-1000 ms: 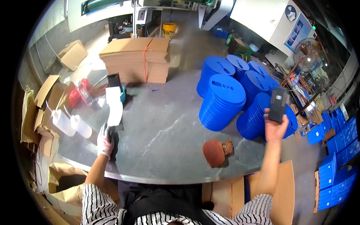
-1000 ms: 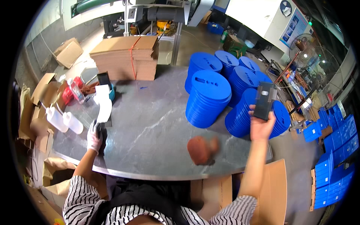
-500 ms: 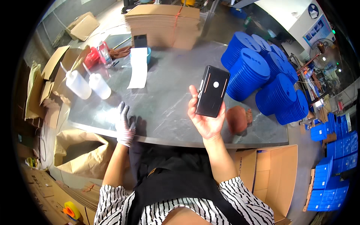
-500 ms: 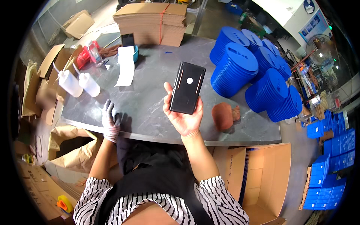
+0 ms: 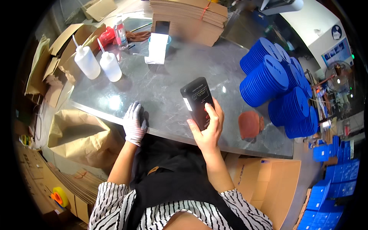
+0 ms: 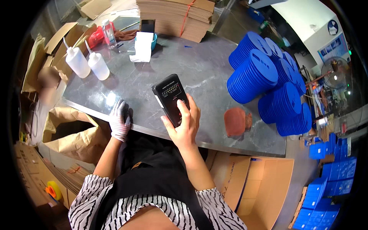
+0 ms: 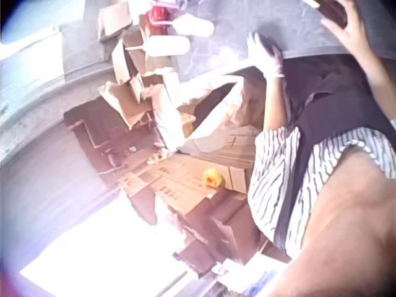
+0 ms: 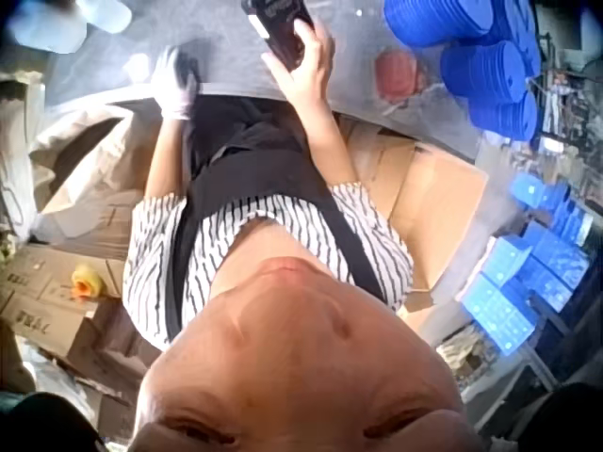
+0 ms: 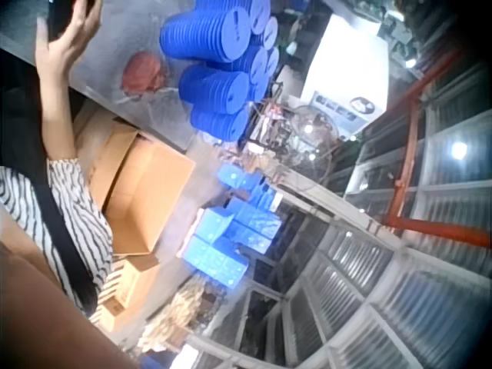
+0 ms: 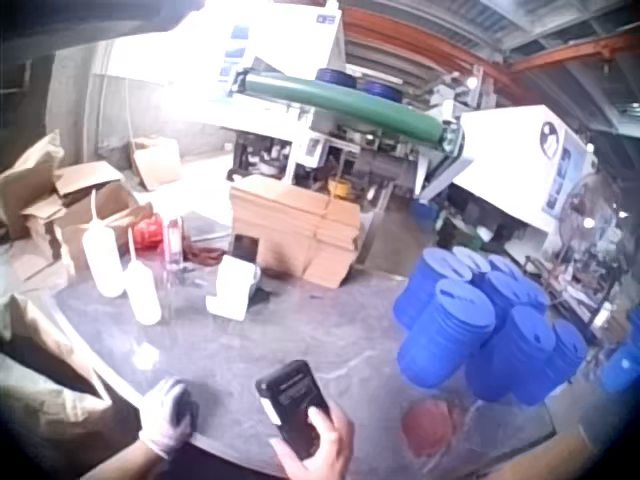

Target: The person stacks blue plastic lids and places them into a cardboard box. They use a handheld scanner to scan the lids and a squeeze bottle to apply liquid to a cloth, which is then used to wipe the table surface.

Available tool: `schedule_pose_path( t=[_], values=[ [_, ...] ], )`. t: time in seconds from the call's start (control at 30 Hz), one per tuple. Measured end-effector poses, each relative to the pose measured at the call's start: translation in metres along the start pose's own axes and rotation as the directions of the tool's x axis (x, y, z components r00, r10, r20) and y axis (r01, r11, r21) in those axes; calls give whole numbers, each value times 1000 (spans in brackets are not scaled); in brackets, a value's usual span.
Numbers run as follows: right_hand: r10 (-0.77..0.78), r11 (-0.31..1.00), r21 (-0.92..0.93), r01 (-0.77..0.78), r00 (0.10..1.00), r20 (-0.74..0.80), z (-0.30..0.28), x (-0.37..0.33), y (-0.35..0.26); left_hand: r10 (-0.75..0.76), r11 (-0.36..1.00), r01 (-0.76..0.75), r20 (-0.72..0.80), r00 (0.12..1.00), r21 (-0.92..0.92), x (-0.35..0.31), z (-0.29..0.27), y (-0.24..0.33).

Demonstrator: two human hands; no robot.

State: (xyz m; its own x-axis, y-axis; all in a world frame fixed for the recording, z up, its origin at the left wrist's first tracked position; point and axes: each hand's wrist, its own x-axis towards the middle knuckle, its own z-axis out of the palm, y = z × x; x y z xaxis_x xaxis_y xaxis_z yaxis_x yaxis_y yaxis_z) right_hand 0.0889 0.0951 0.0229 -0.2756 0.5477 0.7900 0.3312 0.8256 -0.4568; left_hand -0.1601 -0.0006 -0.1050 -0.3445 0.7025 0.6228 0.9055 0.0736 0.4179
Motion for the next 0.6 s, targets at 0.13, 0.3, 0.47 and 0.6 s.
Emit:
schedule_pose_path(
  t=[0.13, 0.3, 0.47, 0.6],
  values=[
    [-117, 968, -224, 116, 993, 9, -6, 4, 6, 29, 999, -29, 3, 1000, 25, 1, -1, 1],
    [-134, 973, -190, 129, 991, -14, -5, 6, 14, 53, 998, -53, 0, 999, 26, 3, 0, 2],
    [-117, 982, -151, 112, 993, -26, -5, 7, 19, 80, 995, -79, -11, 997, 53, 4, 1, 1],
    [-110, 986, -133, 105, 994, -26, -5, 7, 22, 80, 996, -80, 7, 997, 50, 5, -1, 1]
  ],
)
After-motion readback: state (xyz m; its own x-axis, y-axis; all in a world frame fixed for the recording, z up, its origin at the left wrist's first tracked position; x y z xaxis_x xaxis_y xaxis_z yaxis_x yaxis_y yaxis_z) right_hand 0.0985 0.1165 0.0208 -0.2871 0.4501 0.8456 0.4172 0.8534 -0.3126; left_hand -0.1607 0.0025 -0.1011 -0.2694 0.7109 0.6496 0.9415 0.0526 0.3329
